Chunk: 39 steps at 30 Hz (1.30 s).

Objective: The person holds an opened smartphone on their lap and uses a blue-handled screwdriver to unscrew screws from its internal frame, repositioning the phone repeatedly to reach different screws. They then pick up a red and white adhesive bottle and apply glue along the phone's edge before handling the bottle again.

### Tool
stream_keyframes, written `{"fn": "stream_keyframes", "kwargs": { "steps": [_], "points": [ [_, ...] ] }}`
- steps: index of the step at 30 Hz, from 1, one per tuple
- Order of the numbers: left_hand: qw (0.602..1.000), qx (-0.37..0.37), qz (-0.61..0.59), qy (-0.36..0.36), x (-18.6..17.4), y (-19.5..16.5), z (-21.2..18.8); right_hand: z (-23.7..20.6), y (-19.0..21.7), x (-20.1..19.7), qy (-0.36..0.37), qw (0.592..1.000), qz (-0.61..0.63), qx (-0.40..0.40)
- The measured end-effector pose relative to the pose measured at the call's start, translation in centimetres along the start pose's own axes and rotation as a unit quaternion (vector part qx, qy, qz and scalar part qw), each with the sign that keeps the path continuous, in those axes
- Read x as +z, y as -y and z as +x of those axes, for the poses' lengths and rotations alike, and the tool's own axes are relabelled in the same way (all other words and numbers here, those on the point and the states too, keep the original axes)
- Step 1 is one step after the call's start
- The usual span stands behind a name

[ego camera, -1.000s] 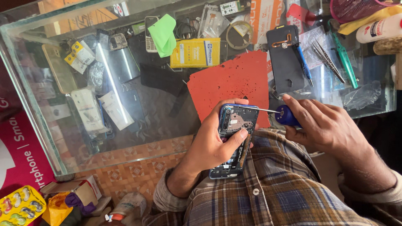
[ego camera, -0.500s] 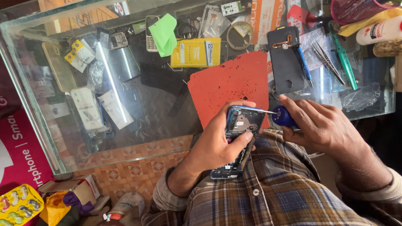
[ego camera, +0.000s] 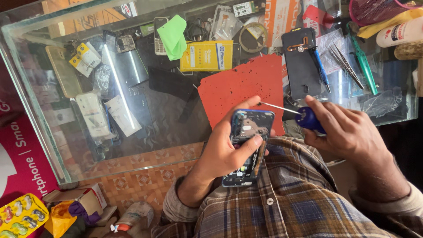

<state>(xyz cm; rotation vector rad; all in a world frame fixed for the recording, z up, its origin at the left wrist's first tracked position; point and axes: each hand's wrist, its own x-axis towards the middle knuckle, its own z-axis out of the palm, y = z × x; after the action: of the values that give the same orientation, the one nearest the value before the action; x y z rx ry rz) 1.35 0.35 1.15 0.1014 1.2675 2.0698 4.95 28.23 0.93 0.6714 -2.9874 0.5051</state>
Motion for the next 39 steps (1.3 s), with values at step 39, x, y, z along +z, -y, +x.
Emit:
{"fn": "stream_keyframes", "kwargs": {
  "steps": [39],
  "points": [
    [0.939,0.245,-0.013,-0.24,1.8,1.7,1.1,-2.4,5.7,4.3,-0.046,0.982,0.164,0.086]
  ]
}}
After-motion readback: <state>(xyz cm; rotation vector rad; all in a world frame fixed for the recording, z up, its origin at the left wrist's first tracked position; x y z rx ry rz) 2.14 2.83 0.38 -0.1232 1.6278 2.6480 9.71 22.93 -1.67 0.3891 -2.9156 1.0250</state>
